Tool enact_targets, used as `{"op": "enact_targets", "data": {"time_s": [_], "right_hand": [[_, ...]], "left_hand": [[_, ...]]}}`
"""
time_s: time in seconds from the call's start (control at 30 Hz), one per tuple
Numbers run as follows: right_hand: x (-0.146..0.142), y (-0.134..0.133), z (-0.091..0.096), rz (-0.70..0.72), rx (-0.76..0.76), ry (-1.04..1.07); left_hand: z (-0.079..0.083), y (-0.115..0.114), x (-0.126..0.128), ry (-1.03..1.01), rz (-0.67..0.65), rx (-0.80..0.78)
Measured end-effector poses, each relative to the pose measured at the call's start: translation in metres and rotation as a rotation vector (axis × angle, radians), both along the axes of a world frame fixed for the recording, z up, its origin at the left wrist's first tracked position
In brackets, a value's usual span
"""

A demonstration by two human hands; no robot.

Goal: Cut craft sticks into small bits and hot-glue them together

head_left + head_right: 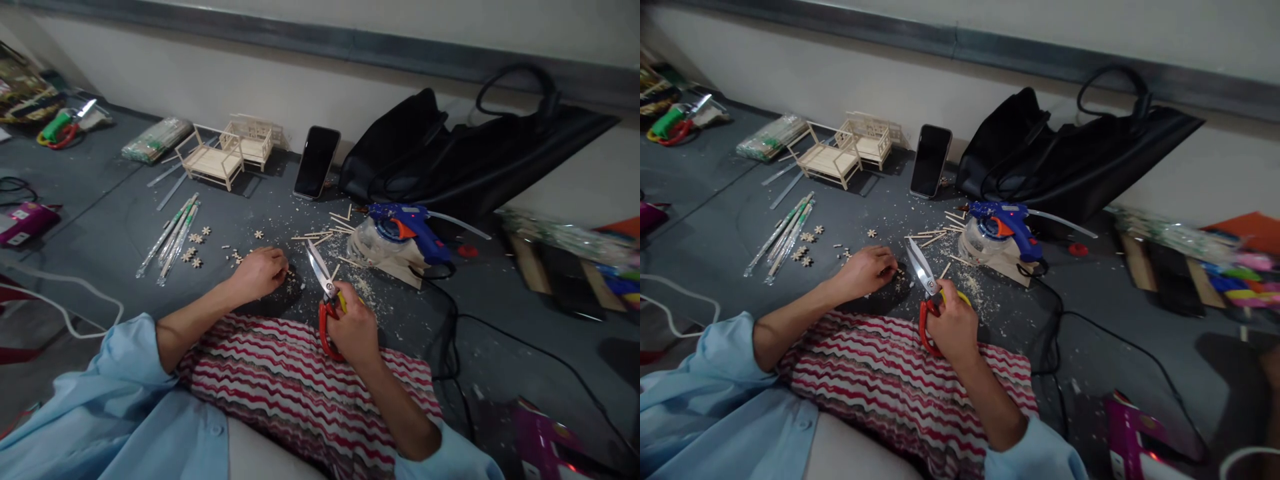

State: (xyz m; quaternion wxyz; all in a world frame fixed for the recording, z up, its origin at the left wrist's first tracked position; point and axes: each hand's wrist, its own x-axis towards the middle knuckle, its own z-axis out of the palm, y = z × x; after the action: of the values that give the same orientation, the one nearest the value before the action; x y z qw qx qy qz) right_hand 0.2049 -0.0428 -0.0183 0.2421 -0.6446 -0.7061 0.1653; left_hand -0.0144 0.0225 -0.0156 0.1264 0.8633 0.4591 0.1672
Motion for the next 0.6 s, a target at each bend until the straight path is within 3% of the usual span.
{"op": "enact_targets", "data": {"time_s": [0.1,0.23,0.33,0.43,0.6], "right_hand": [[0.001,-0.003,-0.001,0.023,0.05,0.02],[0.0,-0.008,0.0,0.089,0.144,-0.01],[-0.002,-0.009,0.002,0.117,0.196,-0.079],[-0.003,-0.009,0.002,0.121,0.199,-0.143],[-0.004,-0.01,0.002,0.124,0.178,-0.211]], "left_hand": [[0.008,-0.003,0.0,-0.307,0.047,-0.109],[0.021,-0.012,0.003,-0.934,0.116,-0.552],[0.027,-0.018,0.006,-1.276,0.15,-0.743],[0.03,-0.02,0.009,-1.422,0.17,-0.813],[0.03,-0.022,0.012,-1.476,0.165,-0.86]]}}
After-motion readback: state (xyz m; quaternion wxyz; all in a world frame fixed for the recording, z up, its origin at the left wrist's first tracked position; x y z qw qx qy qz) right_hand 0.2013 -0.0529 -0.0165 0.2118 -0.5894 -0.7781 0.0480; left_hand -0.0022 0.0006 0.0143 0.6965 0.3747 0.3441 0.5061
